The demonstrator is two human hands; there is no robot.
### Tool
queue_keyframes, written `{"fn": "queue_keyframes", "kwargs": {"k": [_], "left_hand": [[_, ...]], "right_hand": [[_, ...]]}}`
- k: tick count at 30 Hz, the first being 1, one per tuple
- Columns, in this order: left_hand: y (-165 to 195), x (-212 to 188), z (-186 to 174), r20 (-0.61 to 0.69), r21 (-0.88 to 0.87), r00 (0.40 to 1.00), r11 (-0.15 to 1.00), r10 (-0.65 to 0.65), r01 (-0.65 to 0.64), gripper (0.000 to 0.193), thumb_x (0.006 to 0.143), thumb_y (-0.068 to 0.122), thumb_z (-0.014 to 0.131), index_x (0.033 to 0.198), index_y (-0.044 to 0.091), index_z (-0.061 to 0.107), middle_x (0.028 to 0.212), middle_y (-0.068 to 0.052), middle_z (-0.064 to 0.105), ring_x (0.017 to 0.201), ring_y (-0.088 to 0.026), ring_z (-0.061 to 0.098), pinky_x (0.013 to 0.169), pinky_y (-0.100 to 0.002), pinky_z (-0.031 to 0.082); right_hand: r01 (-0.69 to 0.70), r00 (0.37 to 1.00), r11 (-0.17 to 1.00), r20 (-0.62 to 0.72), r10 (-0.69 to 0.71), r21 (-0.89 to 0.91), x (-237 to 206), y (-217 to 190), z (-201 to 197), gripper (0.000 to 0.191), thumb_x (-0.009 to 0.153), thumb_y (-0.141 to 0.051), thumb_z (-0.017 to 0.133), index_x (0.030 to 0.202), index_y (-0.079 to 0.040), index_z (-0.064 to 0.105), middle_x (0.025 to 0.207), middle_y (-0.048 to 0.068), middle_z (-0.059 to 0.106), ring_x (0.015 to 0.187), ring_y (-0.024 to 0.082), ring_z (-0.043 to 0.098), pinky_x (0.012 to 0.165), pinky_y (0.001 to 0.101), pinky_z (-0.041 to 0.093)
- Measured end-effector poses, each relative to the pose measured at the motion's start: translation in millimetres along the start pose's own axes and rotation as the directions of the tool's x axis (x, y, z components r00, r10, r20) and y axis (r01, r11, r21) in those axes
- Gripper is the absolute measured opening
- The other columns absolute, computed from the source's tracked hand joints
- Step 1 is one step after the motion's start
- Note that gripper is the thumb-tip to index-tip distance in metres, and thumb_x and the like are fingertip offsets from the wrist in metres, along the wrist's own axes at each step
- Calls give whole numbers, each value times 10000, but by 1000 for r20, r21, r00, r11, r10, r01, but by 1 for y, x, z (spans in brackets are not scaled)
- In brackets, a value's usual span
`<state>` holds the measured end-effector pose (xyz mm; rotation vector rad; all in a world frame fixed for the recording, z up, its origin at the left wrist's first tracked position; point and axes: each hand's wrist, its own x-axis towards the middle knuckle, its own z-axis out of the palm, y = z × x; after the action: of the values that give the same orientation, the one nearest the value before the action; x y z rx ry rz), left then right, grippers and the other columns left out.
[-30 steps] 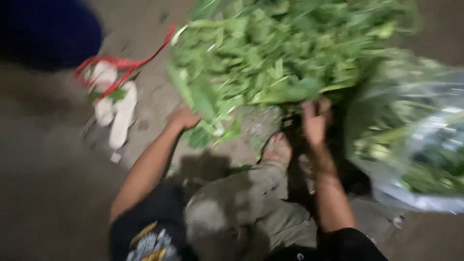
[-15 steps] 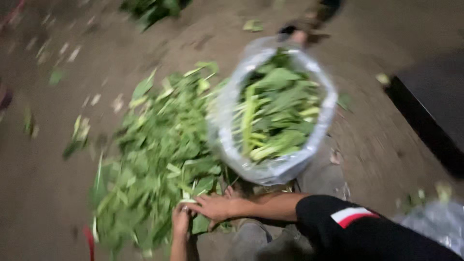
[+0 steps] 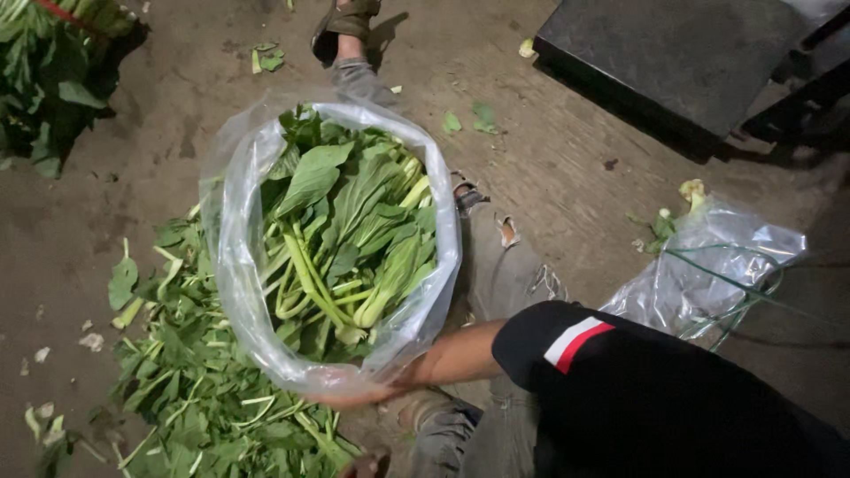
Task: The person sits on the ground at night sorting leafy green vegetables, stripping and discarding unwanted leaves and stems from the pile and placing the usable greens into a large plastic bag. They occasionally gather scattered pieces from the ground and press the bag's contents down.
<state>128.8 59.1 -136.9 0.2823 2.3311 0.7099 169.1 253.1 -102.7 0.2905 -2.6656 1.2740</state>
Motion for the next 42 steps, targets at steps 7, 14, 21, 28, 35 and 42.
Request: {"fn": "queue_keyframes", "kwargs": {"k": [7,14,21,28,35,42], "left_hand": [[2,11,-85,-44,-104,982,977,181,-185,534,905,267,742,1343,-1,595,1197,-171,698,1071,-246,650,931,-381,501],[-24,-29,-115,-286,-135,946,970,155,-200,279,948,247,692,1091,13,742,871,-95,759,798,-150,696,759,-299,544],[-60,-38,-134,-467,-193,882,965,67,-176,248,957,210,687,1093,8,733,906,-67,746,846,-135,683,798,-297,541],[-18,-25,-122,-430,-290,894,920,122,-265,254,953,211,693,1120,22,722,965,-79,761,889,-149,690,818,-305,549],[31,-12,-100,-475,-358,859,851,188,-384,611,877,136,738,1430,23,502,1378,-177,619,1258,-238,608,1050,-363,490],[51,-10,-102,-479,144,821,951,310,-274,379,805,126,699,1177,52,697,1145,-190,711,1094,-363,669,966,-436,538]], "right_hand": [[42,992,990,113,-58,138,-23,-10,8,697,779,-239,749,1390,-25,491,1611,308,336,1483,488,377,1191,495,403],[-259,965,956,15,264,-135,14,39,-31,902,737,-300,814,1463,18,384,1483,352,400,1380,525,415,1138,543,385],[-409,905,879,-228,358,-244,82,11,-28,1117,695,-361,880,1535,61,277,1354,396,464,1277,561,453,1084,592,366],[-326,909,910,-351,227,-255,119,4,-20,835,728,-124,834,1483,-60,484,1271,306,581,1160,520,554,986,549,447],[-331,871,770,-138,472,546,66,-9,-24,500,903,-290,757,1315,-31,639,1245,133,730,1143,248,694,1010,369,526],[-402,896,857,-54,441,323,50,-47,-60,553,888,-360,769,1296,-8,644,1191,154,713,1085,267,660,969,391,486]]}}
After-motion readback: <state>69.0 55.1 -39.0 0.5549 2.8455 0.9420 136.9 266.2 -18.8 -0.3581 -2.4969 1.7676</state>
